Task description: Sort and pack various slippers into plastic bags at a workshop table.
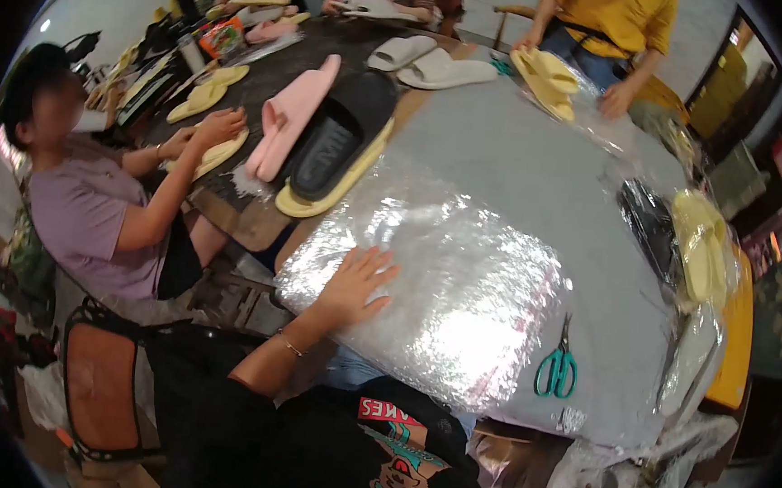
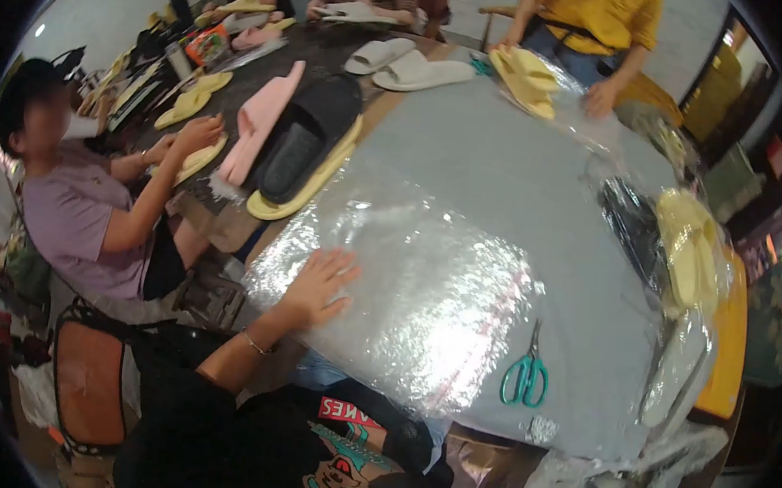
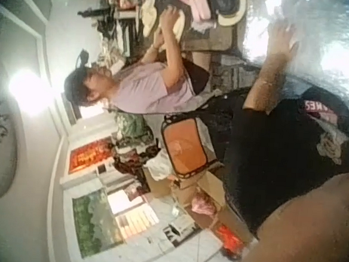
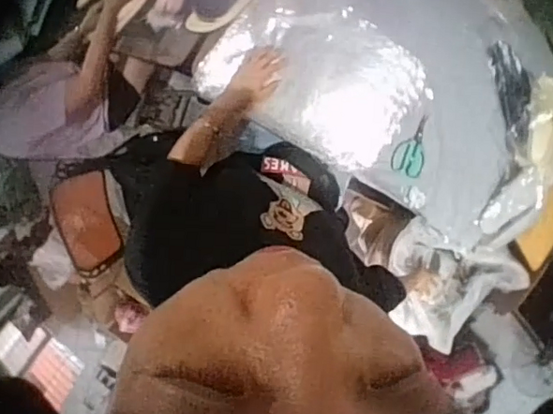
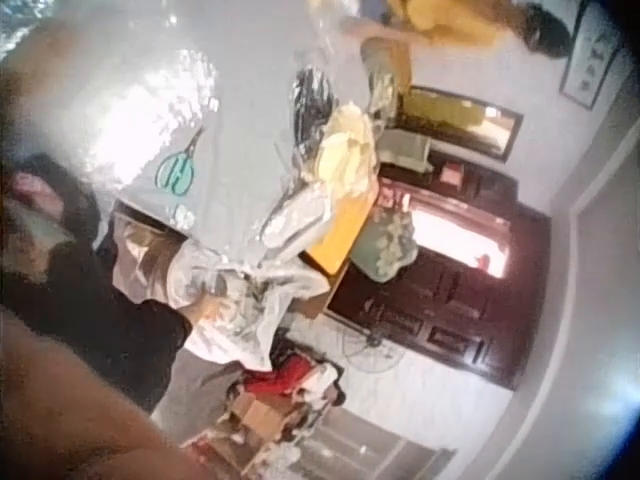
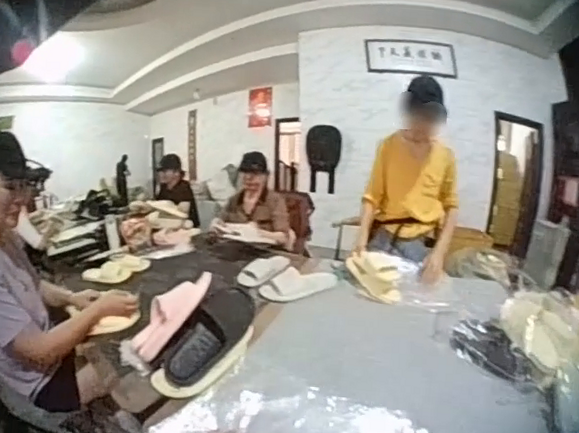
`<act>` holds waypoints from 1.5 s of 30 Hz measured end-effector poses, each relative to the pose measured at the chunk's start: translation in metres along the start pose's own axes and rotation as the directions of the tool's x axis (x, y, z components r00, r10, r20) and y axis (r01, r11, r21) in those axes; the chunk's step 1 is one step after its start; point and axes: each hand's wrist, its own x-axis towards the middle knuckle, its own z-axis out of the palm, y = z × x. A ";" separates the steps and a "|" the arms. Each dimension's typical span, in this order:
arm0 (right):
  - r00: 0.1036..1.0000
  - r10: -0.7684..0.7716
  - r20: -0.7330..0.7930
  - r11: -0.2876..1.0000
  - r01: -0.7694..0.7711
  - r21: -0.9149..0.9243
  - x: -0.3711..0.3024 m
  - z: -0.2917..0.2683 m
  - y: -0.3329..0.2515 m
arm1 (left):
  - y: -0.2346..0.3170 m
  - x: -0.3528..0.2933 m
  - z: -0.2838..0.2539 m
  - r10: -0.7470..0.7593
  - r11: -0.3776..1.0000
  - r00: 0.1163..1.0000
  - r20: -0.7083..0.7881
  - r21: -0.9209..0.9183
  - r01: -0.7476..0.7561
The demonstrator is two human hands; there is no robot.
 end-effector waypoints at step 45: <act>0.804 0.365 -0.469 0.073 0.478 0.875 -0.017 -0.070 0.044 | 0.000 0.001 0.005 0.006 1.000 0.999 -0.044 0.024 -0.005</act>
